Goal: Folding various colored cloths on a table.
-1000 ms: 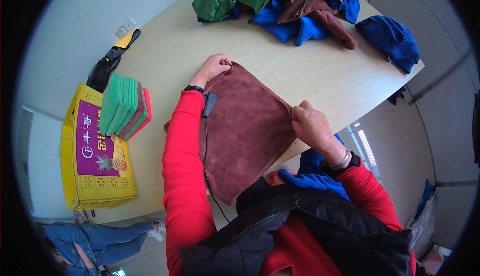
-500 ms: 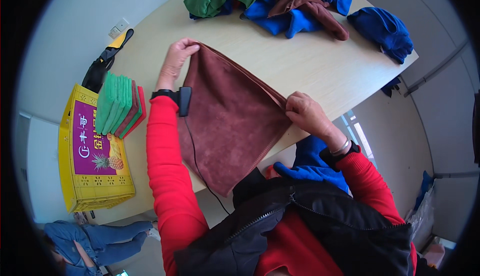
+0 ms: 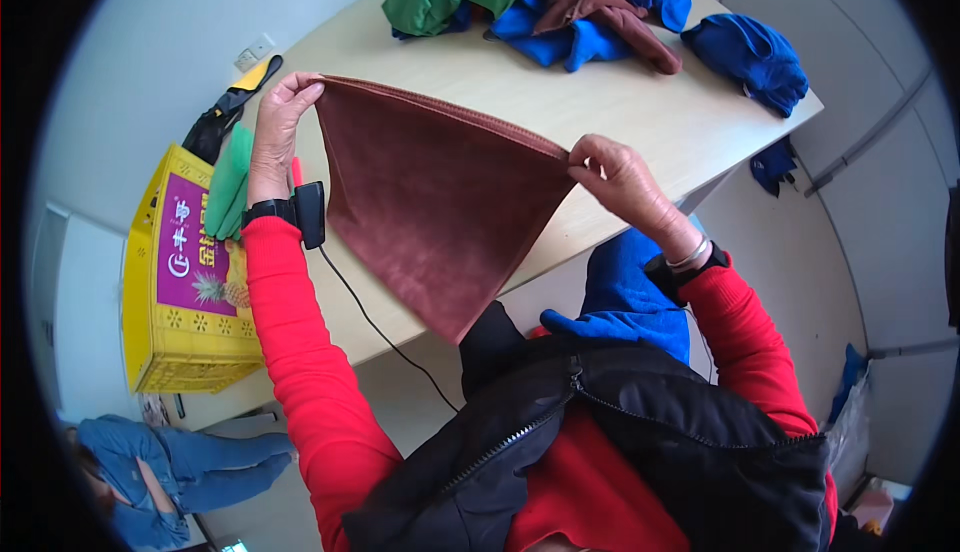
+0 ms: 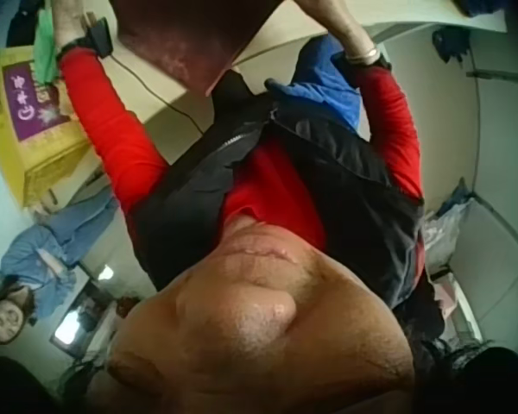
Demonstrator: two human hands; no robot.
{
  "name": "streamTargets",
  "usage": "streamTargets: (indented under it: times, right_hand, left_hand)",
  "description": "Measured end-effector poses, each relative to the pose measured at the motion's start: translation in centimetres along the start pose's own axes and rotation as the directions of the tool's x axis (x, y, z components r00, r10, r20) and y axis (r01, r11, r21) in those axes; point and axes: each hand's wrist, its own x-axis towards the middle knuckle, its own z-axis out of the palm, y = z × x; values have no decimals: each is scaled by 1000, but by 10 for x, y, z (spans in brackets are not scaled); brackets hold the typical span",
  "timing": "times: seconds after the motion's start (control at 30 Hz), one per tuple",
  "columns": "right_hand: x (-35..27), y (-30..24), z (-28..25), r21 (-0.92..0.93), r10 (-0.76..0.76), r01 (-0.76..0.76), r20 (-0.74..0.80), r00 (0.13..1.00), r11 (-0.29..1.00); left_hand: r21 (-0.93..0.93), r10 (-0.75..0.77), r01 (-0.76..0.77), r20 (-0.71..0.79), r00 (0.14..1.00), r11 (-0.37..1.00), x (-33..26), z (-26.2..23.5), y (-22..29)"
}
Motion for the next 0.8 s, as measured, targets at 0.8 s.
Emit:
streamTargets:
  times: [0.8]
  right_hand:
    - [102,-133,-147,-404,-674,648,97,732,645]
  left_hand:
    - [108,203,-183,-213,956,977,-149,-22,178]
